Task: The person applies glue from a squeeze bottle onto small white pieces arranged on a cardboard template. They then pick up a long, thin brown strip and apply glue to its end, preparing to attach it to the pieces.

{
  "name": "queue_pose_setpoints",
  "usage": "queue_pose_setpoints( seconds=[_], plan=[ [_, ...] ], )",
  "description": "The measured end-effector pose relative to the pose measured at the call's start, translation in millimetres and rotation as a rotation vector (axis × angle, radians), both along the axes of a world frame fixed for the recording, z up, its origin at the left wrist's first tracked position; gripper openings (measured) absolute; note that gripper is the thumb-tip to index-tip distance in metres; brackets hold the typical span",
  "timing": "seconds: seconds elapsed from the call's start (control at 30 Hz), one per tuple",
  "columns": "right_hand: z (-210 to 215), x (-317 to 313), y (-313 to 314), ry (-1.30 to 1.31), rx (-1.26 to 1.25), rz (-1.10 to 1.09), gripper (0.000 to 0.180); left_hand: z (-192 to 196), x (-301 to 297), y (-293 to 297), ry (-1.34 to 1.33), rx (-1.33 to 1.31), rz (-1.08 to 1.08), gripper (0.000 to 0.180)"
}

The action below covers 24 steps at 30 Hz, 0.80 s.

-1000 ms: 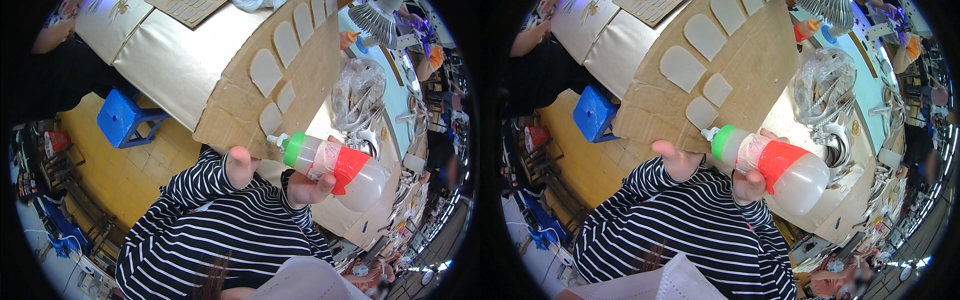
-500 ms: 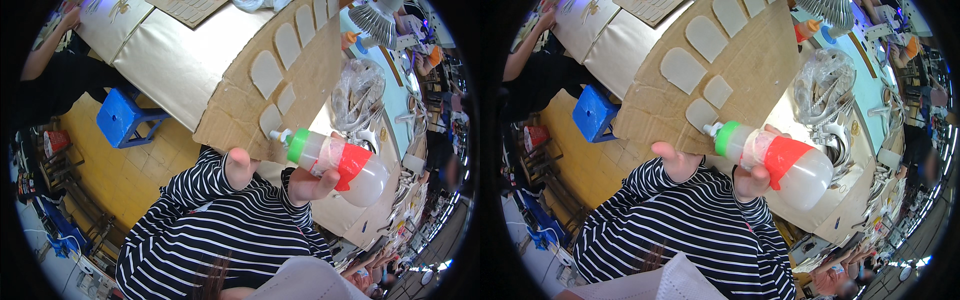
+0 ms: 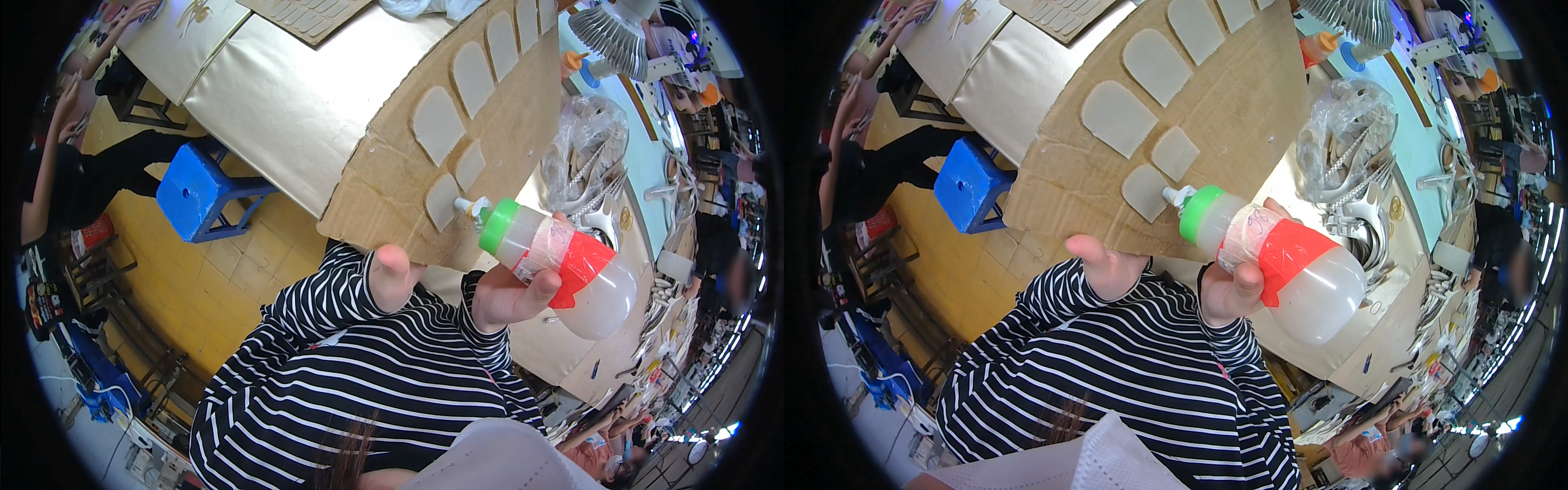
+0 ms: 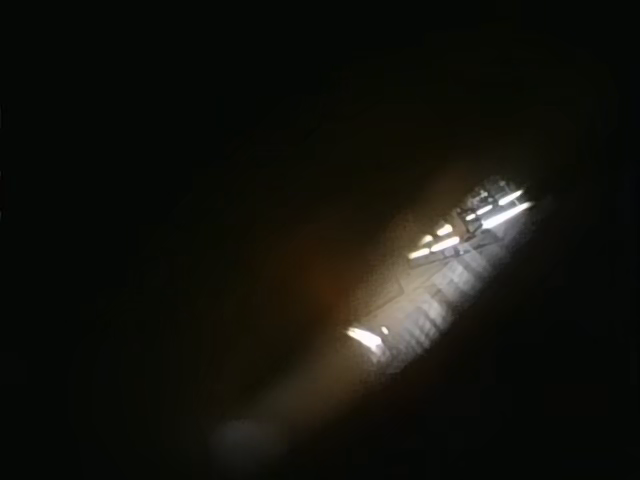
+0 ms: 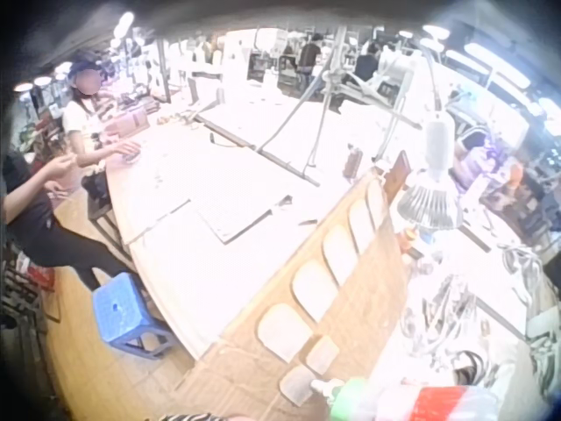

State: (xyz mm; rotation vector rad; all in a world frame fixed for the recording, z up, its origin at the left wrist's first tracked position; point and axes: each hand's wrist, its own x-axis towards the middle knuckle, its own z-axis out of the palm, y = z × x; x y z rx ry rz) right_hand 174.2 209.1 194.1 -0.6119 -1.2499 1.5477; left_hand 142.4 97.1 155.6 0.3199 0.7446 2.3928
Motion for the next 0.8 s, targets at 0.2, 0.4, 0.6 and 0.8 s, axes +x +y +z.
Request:
queue_pose_setpoints(
  seconds=[0.2, 0.4, 0.6, 0.8],
  plan=[
    [4.7, 6.4, -6.9, 0.023, -0.013, 0.101, 0.078, 0.7, 0.1, 0.7, 0.006, -0.002, -0.004, 0.084],
    [0.0, 2.3, -3.0, -0.001, 0.014, 0.015, 0.078, 0.9, 0.1, 0.7, 0.009, -0.006, -0.016, 0.083],
    [2.1, 5.8, -5.8, 0.020, 0.015, 0.084, 0.079, 1.7, 0.3, 0.5, 0.011, -0.004, -0.022, 0.082],
    [-0.2, 1.8, -2.6, 0.020, -0.026, -0.008, 0.077, 2.5, 0.0, 1.3, 0.015, -0.005, -0.035, 0.081]
  ],
)
